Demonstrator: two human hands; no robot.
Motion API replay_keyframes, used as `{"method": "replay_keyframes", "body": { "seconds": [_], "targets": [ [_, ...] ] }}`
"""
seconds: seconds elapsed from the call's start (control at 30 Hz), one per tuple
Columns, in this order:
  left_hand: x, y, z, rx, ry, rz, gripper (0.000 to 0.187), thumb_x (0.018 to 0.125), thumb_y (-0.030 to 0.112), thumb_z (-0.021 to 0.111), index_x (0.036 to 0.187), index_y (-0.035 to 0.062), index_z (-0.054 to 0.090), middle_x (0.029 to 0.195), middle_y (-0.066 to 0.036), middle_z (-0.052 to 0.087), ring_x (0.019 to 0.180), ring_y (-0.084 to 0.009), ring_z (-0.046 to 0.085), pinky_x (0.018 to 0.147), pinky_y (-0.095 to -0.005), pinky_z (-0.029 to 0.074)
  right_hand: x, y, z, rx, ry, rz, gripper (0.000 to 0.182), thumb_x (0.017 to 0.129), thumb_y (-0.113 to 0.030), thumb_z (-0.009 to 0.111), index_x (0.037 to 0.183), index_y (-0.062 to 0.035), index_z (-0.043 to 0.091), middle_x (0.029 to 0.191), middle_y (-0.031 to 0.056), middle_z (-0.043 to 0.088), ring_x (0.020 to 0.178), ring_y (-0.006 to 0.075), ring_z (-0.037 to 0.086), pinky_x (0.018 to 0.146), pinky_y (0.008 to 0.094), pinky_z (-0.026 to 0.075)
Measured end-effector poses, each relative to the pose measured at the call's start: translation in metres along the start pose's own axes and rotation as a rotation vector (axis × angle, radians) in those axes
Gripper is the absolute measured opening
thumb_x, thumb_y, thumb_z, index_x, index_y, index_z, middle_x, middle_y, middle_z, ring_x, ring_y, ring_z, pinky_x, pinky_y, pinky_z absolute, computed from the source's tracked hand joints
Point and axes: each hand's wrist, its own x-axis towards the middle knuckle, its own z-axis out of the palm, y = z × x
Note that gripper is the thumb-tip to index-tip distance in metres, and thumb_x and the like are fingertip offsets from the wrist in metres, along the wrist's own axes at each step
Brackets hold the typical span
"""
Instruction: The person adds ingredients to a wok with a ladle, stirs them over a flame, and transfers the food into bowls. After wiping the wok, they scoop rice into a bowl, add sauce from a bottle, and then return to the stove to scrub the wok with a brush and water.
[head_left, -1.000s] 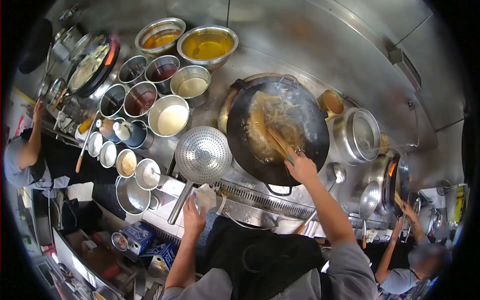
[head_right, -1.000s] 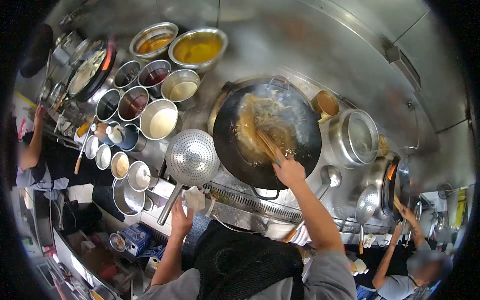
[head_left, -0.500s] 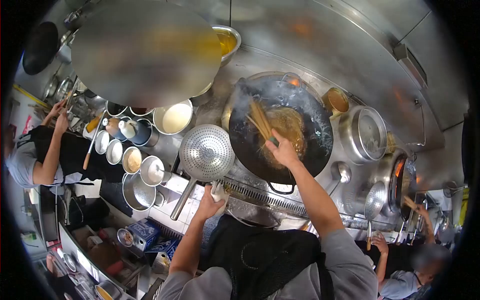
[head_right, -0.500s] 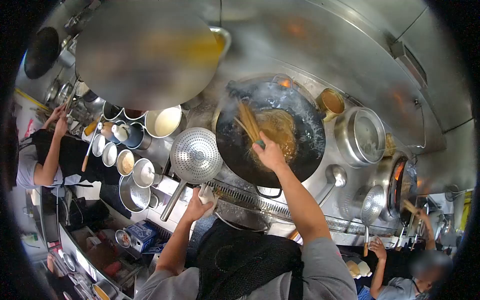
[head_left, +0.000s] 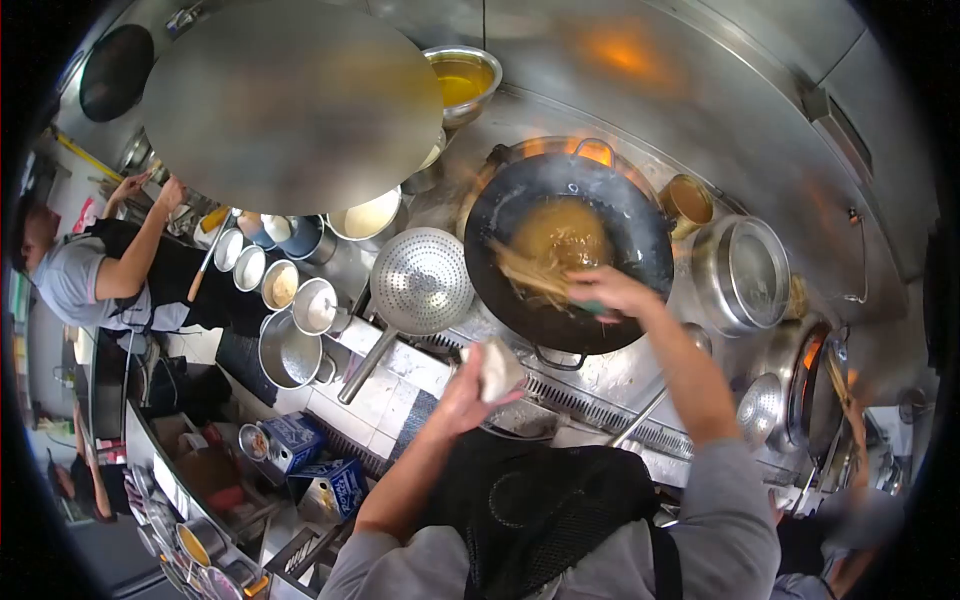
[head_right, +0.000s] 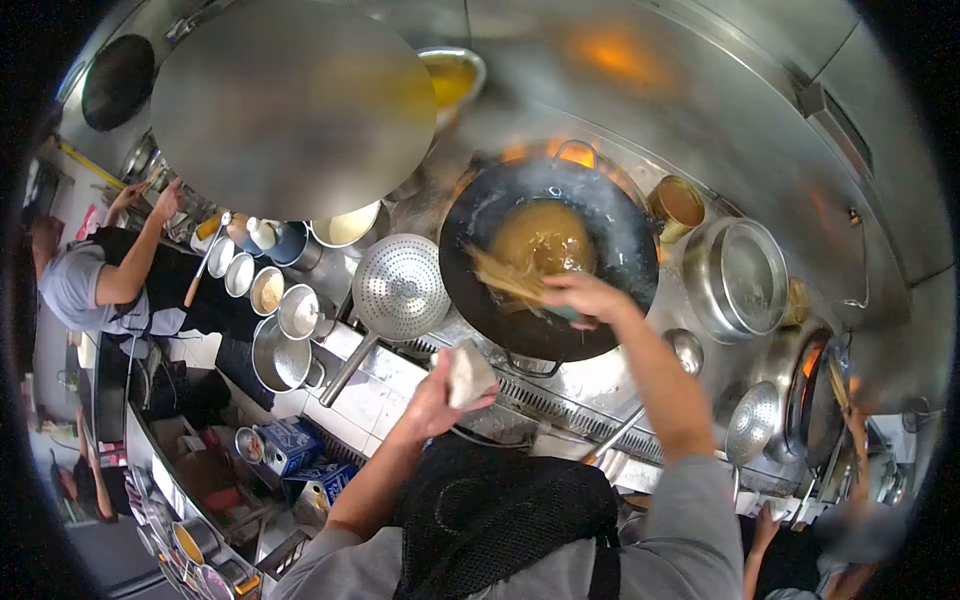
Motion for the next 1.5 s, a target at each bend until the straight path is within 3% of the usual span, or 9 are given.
{"method": "replay_keyframes", "body": {
  "seconds": [0.1, 0.27, 0.33, 0.63, 0.93, 1.03, 1.1, 1.27, 1.5],
  "targets": [
    [0.036, -0.025, 0.038, -0.048, 0.046, 0.016, 0.051, 0.099, 0.048, 0.044, 0.131, 0.0080, 0.042, 0.120, -0.014, 0.057, 0.108, -0.0305, 0.061, 0.092, -0.0499, 0.051, 0.031, -0.017, 0.070, -0.027, 0.380, -0.128, 0.057, 0.092, -0.034, 0.061, 0.143, -0.0121, 0.046, 0.061, 0.0070, 0.058, 0.047, 0.0172, 0.058, 0.043, 0.0316, 0.047],
    [0.081, -0.039, 0.043, 0.400, 0.322, 0.222, 0.037, 0.089, 0.011, 0.062, 0.114, -0.0035, 0.039, 0.105, -0.015, 0.054, 0.088, -0.0208, 0.059, 0.072, -0.0364, 0.053, -0.012, 0.046, 0.052, -0.566, 0.317, -0.381, 0.063, 0.088, -0.044, 0.060, 0.140, -0.0114, 0.048, 0.102, 0.0224, 0.069, 0.096, 0.0374, 0.066, 0.091, 0.0424, 0.049],
    [0.081, -0.043, 0.038, 0.383, 0.336, 0.296, 0.042, 0.083, 0.009, 0.063, 0.114, -0.0048, 0.037, 0.101, -0.014, 0.053, 0.087, -0.0198, 0.056, 0.072, -0.0338, 0.051, -0.068, 0.033, 0.008, -0.774, 0.123, -0.104, 0.060, 0.087, -0.043, 0.061, 0.139, -0.0160, 0.051, 0.113, 0.0217, 0.066, 0.109, 0.0370, 0.062, 0.093, 0.0443, 0.049],
    [0.088, -0.032, 0.016, 0.351, 0.255, 0.254, 0.043, 0.087, 0.011, 0.066, 0.117, -0.0044, 0.041, 0.102, -0.013, 0.058, 0.089, -0.0197, 0.061, 0.074, -0.0347, 0.053, 0.058, 0.018, 0.030, -0.765, 0.661, 0.038, 0.057, 0.091, -0.037, 0.058, 0.140, -0.0127, 0.042, 0.102, 0.0261, 0.066, 0.094, 0.0445, 0.065, 0.081, 0.0513, 0.053],
    [0.059, -0.009, 0.021, 0.115, 0.115, 0.183, 0.038, 0.091, 0.009, 0.066, 0.122, -0.0014, 0.047, 0.109, -0.011, 0.062, 0.094, -0.0180, 0.062, 0.083, -0.0326, 0.052, -0.017, 0.068, -0.040, -1.064, 0.715, 0.192, 0.070, 0.088, -0.038, 0.063, 0.149, -0.0213, 0.033, 0.105, 0.0293, 0.062, 0.091, 0.0415, 0.066, 0.075, 0.0503, 0.055],
    [0.058, -0.010, 0.018, 0.150, 0.053, 0.169, 0.031, 0.092, 0.010, 0.065, 0.118, -0.0011, 0.052, 0.106, -0.009, 0.063, 0.094, -0.0165, 0.062, 0.085, -0.0319, 0.051, 0.058, 0.059, -0.055, -0.468, 0.603, -0.159, 0.065, 0.089, -0.034, 0.065, 0.147, -0.0194, 0.040, 0.089, 0.0232, 0.065, 0.074, 0.0337, 0.069, 0.062, 0.0446, 0.056],
    [0.061, -0.012, 0.016, 0.158, 0.075, 0.172, 0.031, 0.092, 0.011, 0.065, 0.118, -0.0010, 0.052, 0.106, -0.008, 0.063, 0.094, -0.0165, 0.062, 0.084, -0.0319, 0.051, 0.064, 0.008, 0.000, 0.178, 0.466, -0.051, 0.064, 0.091, -0.032, 0.065, 0.147, -0.0129, 0.040, 0.078, 0.0081, 0.061, 0.046, 0.0146, 0.055, 0.040, 0.0291, 0.046],
    [0.065, -0.015, 0.014, 0.212, 0.042, 0.223, 0.028, 0.096, 0.011, 0.059, 0.118, -0.0034, 0.052, 0.107, -0.012, 0.064, 0.094, -0.0213, 0.064, 0.082, -0.0362, 0.054, 0.037, 0.018, 0.046, 0.329, 0.150, -0.083, 0.069, 0.090, -0.038, 0.068, 0.148, -0.0152, 0.038, 0.087, 0.0072, 0.062, 0.050, 0.0120, 0.053, 0.043, 0.0286, 0.045],
    [0.044, -0.003, 0.025, 0.176, -0.048, -0.055, 0.045, 0.099, 0.015, 0.054, 0.137, 0.0123, 0.031, 0.126, -0.012, 0.054, 0.103, -0.0298, 0.063, 0.085, -0.0473, 0.056, -0.068, 0.004, -0.068, -0.419, -0.055, 0.339, 0.060, 0.084, -0.039, 0.071, 0.140, -0.0272, 0.052, 0.109, 0.0081, 0.065, 0.067, 0.0193, 0.058, 0.055, 0.0320, 0.052]
  ]
}}
